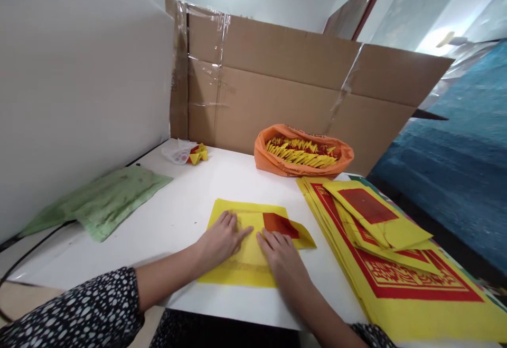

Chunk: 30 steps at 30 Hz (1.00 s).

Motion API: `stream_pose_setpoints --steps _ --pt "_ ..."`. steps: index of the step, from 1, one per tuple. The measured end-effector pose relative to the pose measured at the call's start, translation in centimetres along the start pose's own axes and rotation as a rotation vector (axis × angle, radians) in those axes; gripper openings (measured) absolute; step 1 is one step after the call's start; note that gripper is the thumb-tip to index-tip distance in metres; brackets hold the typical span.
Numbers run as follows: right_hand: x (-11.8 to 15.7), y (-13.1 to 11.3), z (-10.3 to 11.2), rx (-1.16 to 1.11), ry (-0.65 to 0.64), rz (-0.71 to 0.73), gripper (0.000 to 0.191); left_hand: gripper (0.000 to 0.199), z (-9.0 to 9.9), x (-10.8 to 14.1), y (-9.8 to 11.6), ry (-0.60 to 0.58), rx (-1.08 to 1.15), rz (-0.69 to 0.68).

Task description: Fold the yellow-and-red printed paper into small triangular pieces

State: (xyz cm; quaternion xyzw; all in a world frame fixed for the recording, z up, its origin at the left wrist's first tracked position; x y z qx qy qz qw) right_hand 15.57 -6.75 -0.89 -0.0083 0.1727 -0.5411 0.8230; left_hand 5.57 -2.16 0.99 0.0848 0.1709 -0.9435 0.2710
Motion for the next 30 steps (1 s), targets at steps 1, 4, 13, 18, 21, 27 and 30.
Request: stream_pose_setpoints --steps 1,4,13,18,21,27,30 --pt "1.1 -0.1 0.1 0.014 -0.004 0.017 0.053 0.044 0.1 0.2 0.3 -0.004 0.018 0.01" --pt "3.7 0.1 1.2 -0.05 -0.006 -0.022 0.058 0.047 0.1 0.5 0.9 -0.046 0.102 0.014" --pt "2.3 12.1 10.5 -0.594 0.494 -0.606 0.025 0.056 0.4 -0.4 2.2 -0.187 0.338 -0.072" --pt "-1.5 13.4 3.2 -0.497 0.053 -0.505 0.03 0.027 0.8 -2.8 3.0 -0.083 0.487 -0.104" --pt "-1.8 13.7 1.3 -0.444 0.024 -0.54 0.031 0.017 -1.0 -4.0 2.2 -0.038 0.646 -0.017" --pt "-2.5 9.7 6.0 -0.342 0.19 -0.406 0.006 0.078 -0.7 -4.7 -1.8 0.167 0.626 0.221" --pt "-1.5 3.8 9.3 -0.177 0.384 -0.107 0.01 0.045 2.6 -3.6 -1.8 0.307 0.44 0.082"
Point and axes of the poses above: each hand's wrist, its own x-axis away from the middle knuckle, its own z-axis out of the back of the hand, y = z × x, the point moved 9 cm from there along -x, towards the middle knuckle, and after that the axes turned 9 degrees about -x, right-handed, at the moved point
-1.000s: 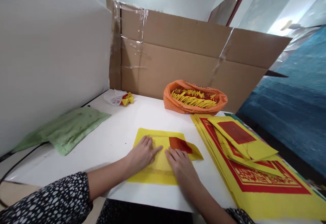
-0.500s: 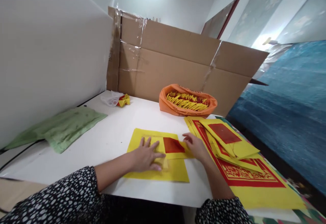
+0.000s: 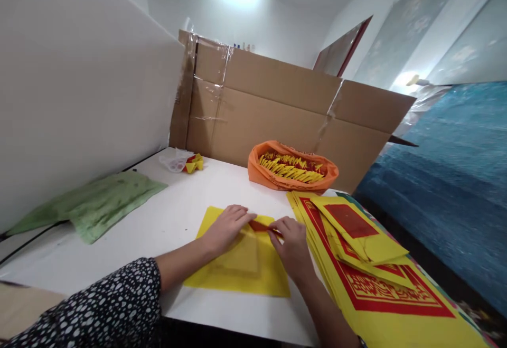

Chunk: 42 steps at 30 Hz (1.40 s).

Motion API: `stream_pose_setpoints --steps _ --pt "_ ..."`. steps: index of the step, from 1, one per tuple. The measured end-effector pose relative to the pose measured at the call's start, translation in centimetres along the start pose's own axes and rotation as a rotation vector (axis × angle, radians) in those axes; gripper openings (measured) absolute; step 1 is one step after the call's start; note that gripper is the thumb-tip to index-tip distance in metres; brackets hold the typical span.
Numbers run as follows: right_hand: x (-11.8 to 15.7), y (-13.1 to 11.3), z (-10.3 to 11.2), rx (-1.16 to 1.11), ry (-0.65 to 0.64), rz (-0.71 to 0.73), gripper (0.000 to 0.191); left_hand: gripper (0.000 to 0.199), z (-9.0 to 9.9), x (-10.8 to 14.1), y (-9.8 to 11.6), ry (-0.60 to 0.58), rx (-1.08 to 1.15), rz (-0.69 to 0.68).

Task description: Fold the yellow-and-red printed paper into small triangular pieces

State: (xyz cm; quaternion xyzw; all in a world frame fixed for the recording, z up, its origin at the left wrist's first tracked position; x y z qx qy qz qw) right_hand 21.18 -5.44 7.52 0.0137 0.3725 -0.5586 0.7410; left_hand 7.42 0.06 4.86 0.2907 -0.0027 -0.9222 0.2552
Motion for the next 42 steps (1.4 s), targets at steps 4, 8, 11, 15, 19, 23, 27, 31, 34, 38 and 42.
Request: stream_pose_setpoints --steps 4,8,11,15,19,23,27,31,34,38,42 --pt "3.5 -4.5 -0.8 0.088 -0.017 0.244 0.018 0.028 0.3 2.8 1.2 -0.114 -0.086 -0.154" --pt "4.7 -3.9 -2.4 0.066 -0.087 0.268 0.02 0.03 -1.1 4.8 0.2 -0.263 0.102 -0.05" --pt "2.6 -1.3 -2.5 -0.015 -0.09 0.124 0.018 0.027 -1.8 4.1 -2.2 -0.291 0.344 0.221" --pt "-0.9 1.7 -3.6 -0.064 -0.148 -0.106 0.029 0.031 -3.3 3.1 -5.8 -0.226 0.625 0.648" --pt "-0.6 1.7 -6.2 -0.069 -0.305 -0.124 0.034 0.042 -4.2 2.8 -6.4 -0.173 0.607 0.691" --pt "2.1 1.0 -7.5 0.062 -0.347 -0.016 0.039 0.03 -4.2 2.9 -5.2 -0.251 0.411 0.566" --pt "3.5 0.9 -7.7 0.121 -0.324 0.076 0.039 0.025 -3.2 2.5 -4.1 -0.259 0.255 0.477" --pt "3.7 1.0 -7.8 0.142 -0.302 0.117 0.038 0.022 -3.0 2.0 -3.3 -0.277 0.235 0.428" --pt "3.9 1.2 -8.2 0.154 -0.29 0.135 0.038 0.021 -2.9 1.8 -3.1 -0.294 0.259 0.432" --pt "4.3 1.5 -8.6 0.156 -0.275 0.158 0.038 0.028 -3.2 1.8 -3.0 -0.312 0.29 0.424" --pt "4.4 1.8 -8.8 0.164 -0.267 0.154 0.039 0.039 -3.6 2.0 -3.4 -0.305 0.28 0.44"
Point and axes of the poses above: each hand's wrist, its own x-axis away from the middle knuckle, its own z-axis out of the back of the hand, y = z × x, the point moved 9 cm from there along -x, towards the middle knuckle, and after that the axes turned 9 degrees about -x, right-handed, at the moved point
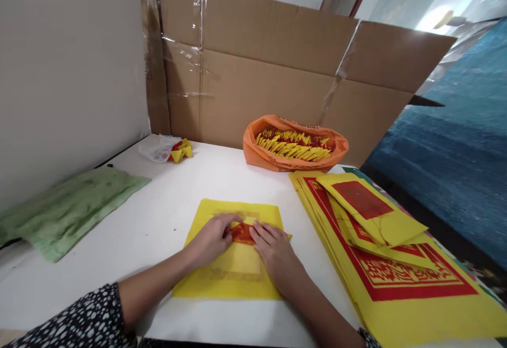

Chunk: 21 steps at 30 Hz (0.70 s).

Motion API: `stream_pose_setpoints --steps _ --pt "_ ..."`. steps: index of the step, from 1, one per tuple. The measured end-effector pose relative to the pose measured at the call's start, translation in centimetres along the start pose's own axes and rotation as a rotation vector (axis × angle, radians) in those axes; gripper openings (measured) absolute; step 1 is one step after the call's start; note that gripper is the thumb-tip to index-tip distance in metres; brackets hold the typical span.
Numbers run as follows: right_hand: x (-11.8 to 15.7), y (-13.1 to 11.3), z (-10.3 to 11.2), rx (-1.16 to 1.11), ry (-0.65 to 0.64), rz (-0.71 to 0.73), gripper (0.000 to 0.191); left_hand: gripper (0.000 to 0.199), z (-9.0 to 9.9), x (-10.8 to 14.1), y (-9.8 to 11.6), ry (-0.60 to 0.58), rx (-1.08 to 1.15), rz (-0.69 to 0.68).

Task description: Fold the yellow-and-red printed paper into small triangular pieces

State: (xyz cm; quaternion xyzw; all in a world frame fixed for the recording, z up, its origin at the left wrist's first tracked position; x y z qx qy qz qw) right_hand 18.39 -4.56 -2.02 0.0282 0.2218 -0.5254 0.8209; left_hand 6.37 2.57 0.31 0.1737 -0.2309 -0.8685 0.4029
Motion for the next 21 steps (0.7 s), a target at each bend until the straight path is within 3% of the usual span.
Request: stream_pose_setpoints --steps 13,17,21 --pt "-0.2 0.1 -0.4 -0.032 -0.028 -0.009 0.043 0.041 -0.1 -0.1 0.7 -0.003 -0.093 -0.064" --pt "-0.3 -1.3 0.1 -0.137 -0.172 0.069 0.053 0.037 -0.3 -0.2 0.5 -0.041 -0.094 -0.095" --pt "-0.2 -2.4 1.4 -0.202 -0.293 0.094 0.065 0.042 0.6 -0.5 -1.9 -0.06 -0.081 -0.048"
Point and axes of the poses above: each hand's wrist, its own x-axis away from the middle knuckle, its own z-axis out of the back of the hand, y = z × x, the point moved 9 cm from there along -x, towards the middle knuckle, and after that the axes turned 9 degrees about -x, right-handed, at the moved point
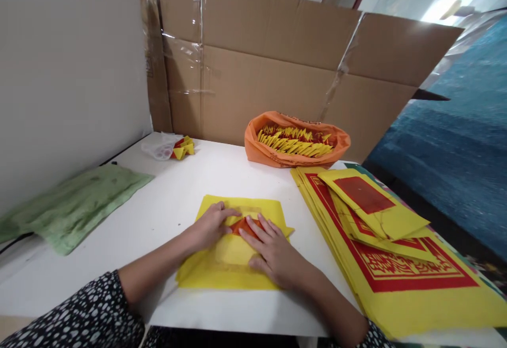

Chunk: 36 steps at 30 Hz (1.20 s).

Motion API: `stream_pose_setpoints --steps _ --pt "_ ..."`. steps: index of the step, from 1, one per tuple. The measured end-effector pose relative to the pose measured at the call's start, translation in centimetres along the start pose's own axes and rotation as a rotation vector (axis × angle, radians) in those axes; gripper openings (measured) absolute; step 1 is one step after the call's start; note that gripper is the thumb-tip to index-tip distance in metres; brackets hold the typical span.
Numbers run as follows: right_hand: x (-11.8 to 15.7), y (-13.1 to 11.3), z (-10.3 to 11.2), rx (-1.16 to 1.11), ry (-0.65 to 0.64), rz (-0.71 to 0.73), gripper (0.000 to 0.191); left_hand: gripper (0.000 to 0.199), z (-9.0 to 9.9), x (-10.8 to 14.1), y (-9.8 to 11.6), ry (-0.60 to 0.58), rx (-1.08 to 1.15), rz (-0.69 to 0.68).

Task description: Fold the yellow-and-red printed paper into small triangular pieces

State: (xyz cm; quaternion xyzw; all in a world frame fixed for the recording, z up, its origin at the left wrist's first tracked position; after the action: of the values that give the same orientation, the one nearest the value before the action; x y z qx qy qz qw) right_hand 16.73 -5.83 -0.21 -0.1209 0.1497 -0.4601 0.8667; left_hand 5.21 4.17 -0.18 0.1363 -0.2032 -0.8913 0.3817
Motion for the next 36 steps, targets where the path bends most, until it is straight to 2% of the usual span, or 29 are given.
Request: stream_pose_setpoints --steps 4,8,12,15,17,19,21,22,23,24,26,28,30,33,36 --pt "0.2 -0.3 0.6 -0.002 0.012 0.024 0.07 0.051 1.1 -0.6 -1.6 -0.068 -0.049 0.002" --pt "-0.1 0.1 0.1 -0.005 -0.029 0.035 0.074 0.032 1.5 -2.9 -0.2 -0.154 -0.073 -0.036" --pt "-0.3 0.2 -0.4 -0.049 -0.12 0.006 0.076 0.014 -0.5 -5.9 1.7 -0.3 0.018 -0.057" --pt "-0.2 0.1 -0.3 -0.108 -0.075 -0.01 0.068 0.019 -1.5 -7.5 2.4 -0.366 0.035 -0.062" --pt "0.1 1.1 0.7 -0.181 0.095 -0.068 0.066 0.022 -1.6 -8.0 2.7 -0.378 0.05 -0.074" --pt "1.5 3.3 3.3 -0.253 0.446 -0.201 0.075 0.019 -0.6 -8.2 3.2 -0.326 0.068 -0.091" --pt "3.9 5.3 6.0 -0.294 0.805 -0.329 0.086 0.012 1.1 -7.8 3.7 -0.217 0.086 -0.108" --pt "4.8 5.9 6.8 -0.306 0.901 -0.357 0.087 0.009 2.1 -7.4 3.9 -0.144 0.099 -0.121" --pt "5.1 6.0 7.3 -0.313 0.923 -0.348 0.082 0.008 3.2 -6.9 4.1 -0.06 0.121 -0.147" --pt "4.8 5.6 7.6 -0.31 0.885 -0.3 0.072 0.007 4.1 -6.2 4.4 0.026 0.15 -0.189" --pt "3.7 3.7 7.2 -0.248 0.729 -0.124 0.051 0.01 5.4 -4.6 4.6 0.17 0.215 -0.3" --pt "2.7 1.0 5.6 -0.127 0.562 0.081 0.047 0.013 5.2 -2.9 4.3 0.206 0.244 -0.395" --pt "2.2 -1.0 3.3 -0.011 0.42 0.233 0.048 0.012 3.4 -1.6 3.9 0.102 0.215 -0.436" --pt "1.8 -2.5 0.4 0.057 0.274 0.338 0.042 0.025 0.6 0.1 3.7 -0.102 0.148 -0.431" --pt "1.9 -2.8 -0.6 0.054 0.2 0.344 0.041 0.035 -0.3 1.2 4.2 -0.14 0.084 -0.394"
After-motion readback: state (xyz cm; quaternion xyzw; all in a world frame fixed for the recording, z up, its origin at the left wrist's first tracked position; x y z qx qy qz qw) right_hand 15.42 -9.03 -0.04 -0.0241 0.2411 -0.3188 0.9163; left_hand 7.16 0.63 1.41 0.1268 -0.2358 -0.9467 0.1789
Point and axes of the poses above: each hand's wrist, its own x-axis away from the middle knuckle, its own z-axis out of the back of the hand, y = z × x, the point moved 9 cm from there along -x, towards the middle knuckle, and after that the axes turned 9 degrees about -x, right-handed, at the moved point
